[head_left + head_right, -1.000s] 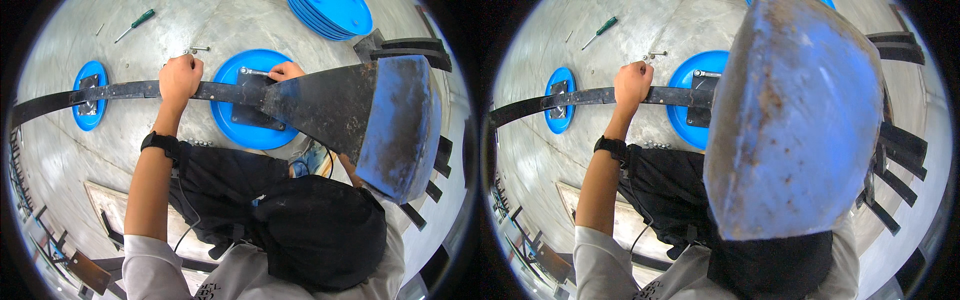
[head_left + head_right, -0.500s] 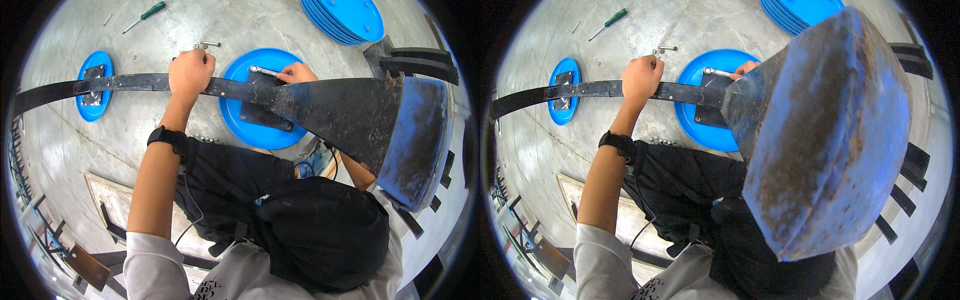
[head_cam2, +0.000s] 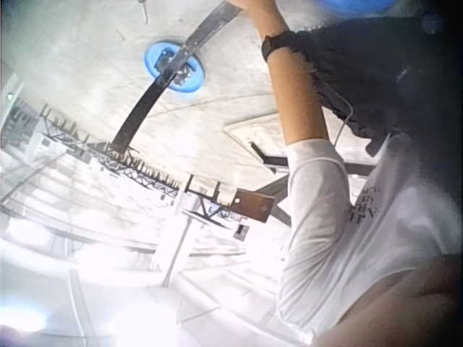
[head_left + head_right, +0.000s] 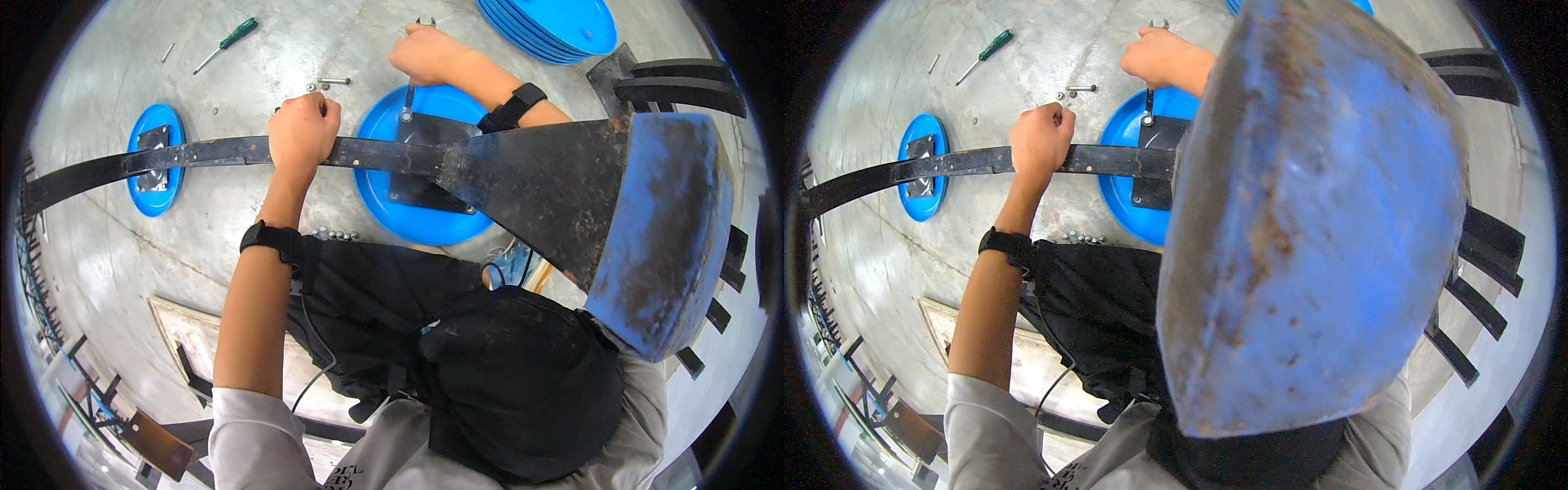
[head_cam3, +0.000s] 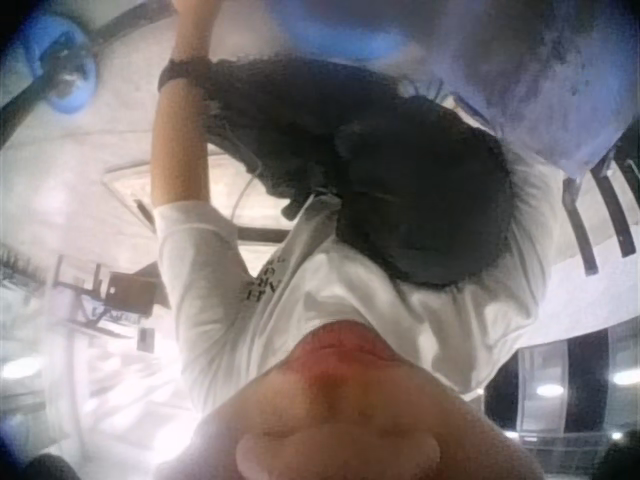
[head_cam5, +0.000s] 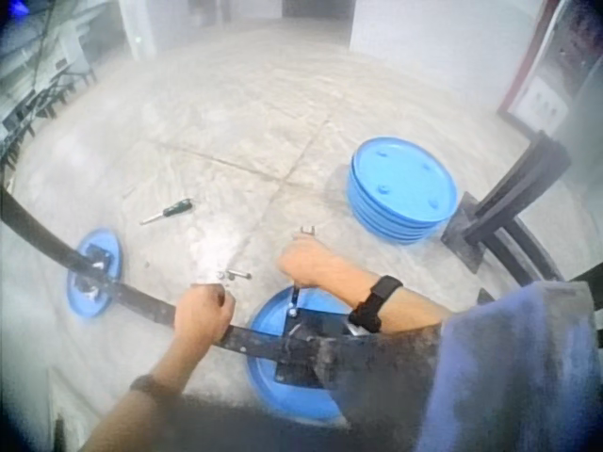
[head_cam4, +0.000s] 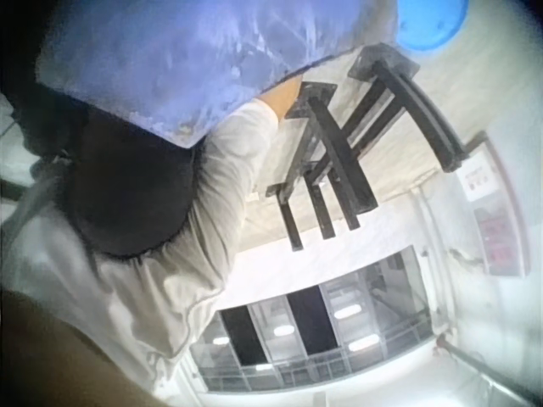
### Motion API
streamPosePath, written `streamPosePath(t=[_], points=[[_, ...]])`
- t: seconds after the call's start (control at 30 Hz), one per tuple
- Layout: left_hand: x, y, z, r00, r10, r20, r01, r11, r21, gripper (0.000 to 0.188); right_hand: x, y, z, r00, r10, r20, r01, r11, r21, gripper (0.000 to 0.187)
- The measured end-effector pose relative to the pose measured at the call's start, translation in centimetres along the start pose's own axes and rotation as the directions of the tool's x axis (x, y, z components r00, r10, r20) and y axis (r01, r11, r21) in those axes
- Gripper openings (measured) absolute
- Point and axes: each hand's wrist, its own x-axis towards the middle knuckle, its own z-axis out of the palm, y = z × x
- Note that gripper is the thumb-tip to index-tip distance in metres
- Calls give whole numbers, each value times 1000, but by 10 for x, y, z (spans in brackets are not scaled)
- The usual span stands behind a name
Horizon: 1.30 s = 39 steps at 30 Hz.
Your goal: The person assembles a metal table base by placing a large metal beam onto a blue plastic support and securing it with bolts using a wrench and a screwdriver.
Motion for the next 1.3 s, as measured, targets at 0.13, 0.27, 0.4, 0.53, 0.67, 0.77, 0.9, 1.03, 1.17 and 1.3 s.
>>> streamPosePath(t=[0.13,0.27,0.4,0.53,0.67,0.77,0.9,1.03,1.17,1.3], points=[[2,-6,-1,1000,3,-18,-3,1000,-12,27,-6,5,6,998,32,-48,-26,993,116,19],[3,-5,6,999,29,-15,-29,1000,7,28,-17,12,22,987,146,-61,-128,963,238,19],[2,-3,2,1000,22,-9,-22,999,29,28,-33,16,30,981,191,-23,-169,916,365,17],[1,-5,-3,1000,-5,17,4,1000,19,29,-45,13,41,972,231,-39,-186,862,472,23],[2,-4,-1,1000,6,10,-6,1000,10,29,-47,16,49,963,268,30,-243,813,528,23],[2,-8,1,1000,5,-4,-5,1000,3,29,-46,16,51,965,262,-10,-218,820,530,23],[2,-6,2,1000,6,-2,-6,1000,-9,29,-46,12,45,974,221,-53,-170,863,476,22],[1,-7,3,1000,-5,-6,5,1000,-12,29,-37,-1,6,989,144,-32,-129,952,278,20],[2,-6,3,1000,7,-10,-7,1000,-22,29,-44,5,24,988,146,-43,-125,939,319,19],[2,-7,0,1000,11,8,-11,1000,15,28,-62,2,38,957,275,-93,-205,867,454,21]])
